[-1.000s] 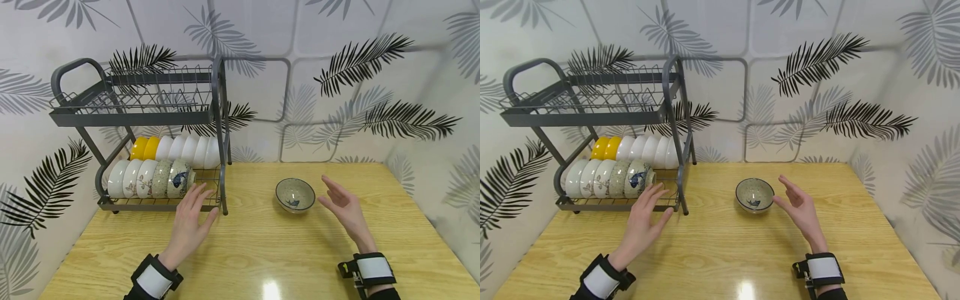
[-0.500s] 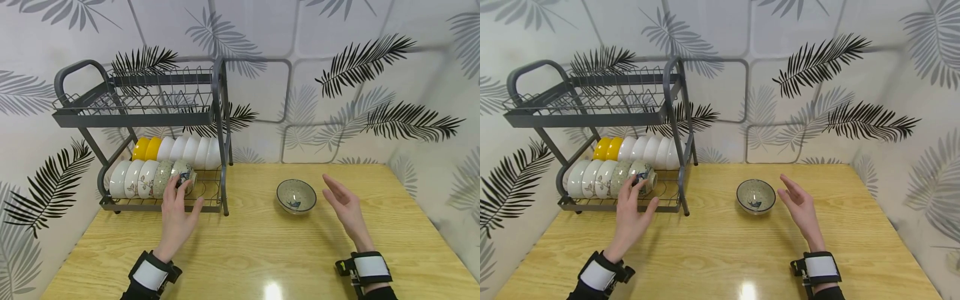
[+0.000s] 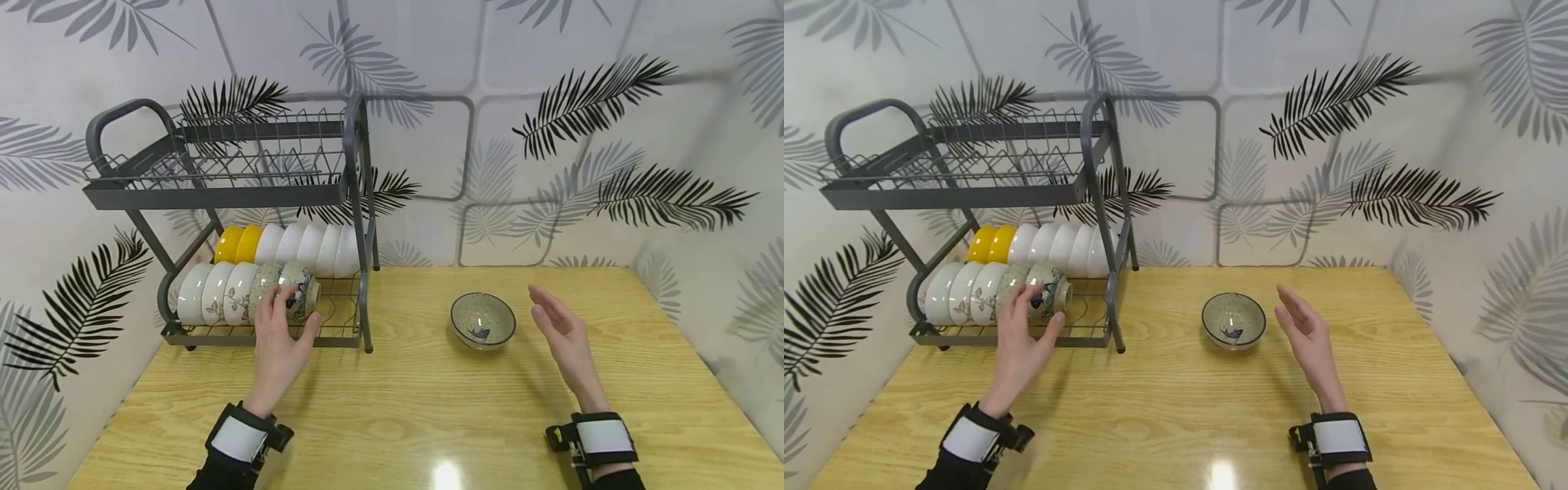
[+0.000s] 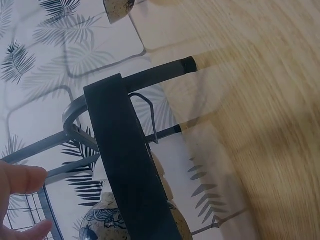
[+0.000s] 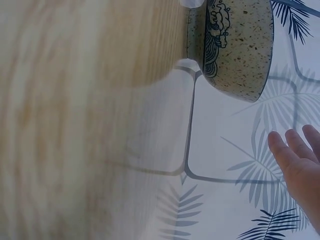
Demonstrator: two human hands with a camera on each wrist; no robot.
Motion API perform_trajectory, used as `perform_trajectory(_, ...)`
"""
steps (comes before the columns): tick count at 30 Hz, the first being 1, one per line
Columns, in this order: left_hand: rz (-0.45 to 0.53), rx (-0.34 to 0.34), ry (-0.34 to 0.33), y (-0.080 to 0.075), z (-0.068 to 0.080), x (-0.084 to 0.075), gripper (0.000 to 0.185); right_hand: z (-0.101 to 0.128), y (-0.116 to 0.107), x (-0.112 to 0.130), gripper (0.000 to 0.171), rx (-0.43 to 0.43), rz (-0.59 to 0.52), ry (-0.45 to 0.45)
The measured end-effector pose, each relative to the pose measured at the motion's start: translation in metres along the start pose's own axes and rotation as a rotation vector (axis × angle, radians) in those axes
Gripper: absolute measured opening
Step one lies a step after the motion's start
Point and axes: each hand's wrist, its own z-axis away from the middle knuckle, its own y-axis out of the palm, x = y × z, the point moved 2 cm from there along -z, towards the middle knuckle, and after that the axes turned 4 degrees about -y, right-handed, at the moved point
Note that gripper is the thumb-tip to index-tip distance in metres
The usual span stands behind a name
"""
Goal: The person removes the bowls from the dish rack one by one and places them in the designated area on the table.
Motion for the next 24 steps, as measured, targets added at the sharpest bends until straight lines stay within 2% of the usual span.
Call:
perform_trajectory(8,0.056,0.028,-0.042,-0.006,-0.011,0.005,0.054,0.000,0.002,-0.002,0.048,-0.001,-0.031,-0.021)
perform_trajectory(14,0.060,0.071,-0.117,-0.013,-0.022,0.008,0.060,0.000,0.003,-0.002,0.048,0.003,-0.071,-0.043)
perform_trajectory(19,0.081,0.095,-0.173,-0.021,-0.032,0.011,0.058,0.000,0.003,-0.002,0.048,0.002,-0.068,-0.046)
perform_trajectory(24,0.087,0.139,-0.182,-0.026,-0.040,0.014,0.054,0.001,0.004,-0.002,0.048,0.002,-0.072,-0.044)
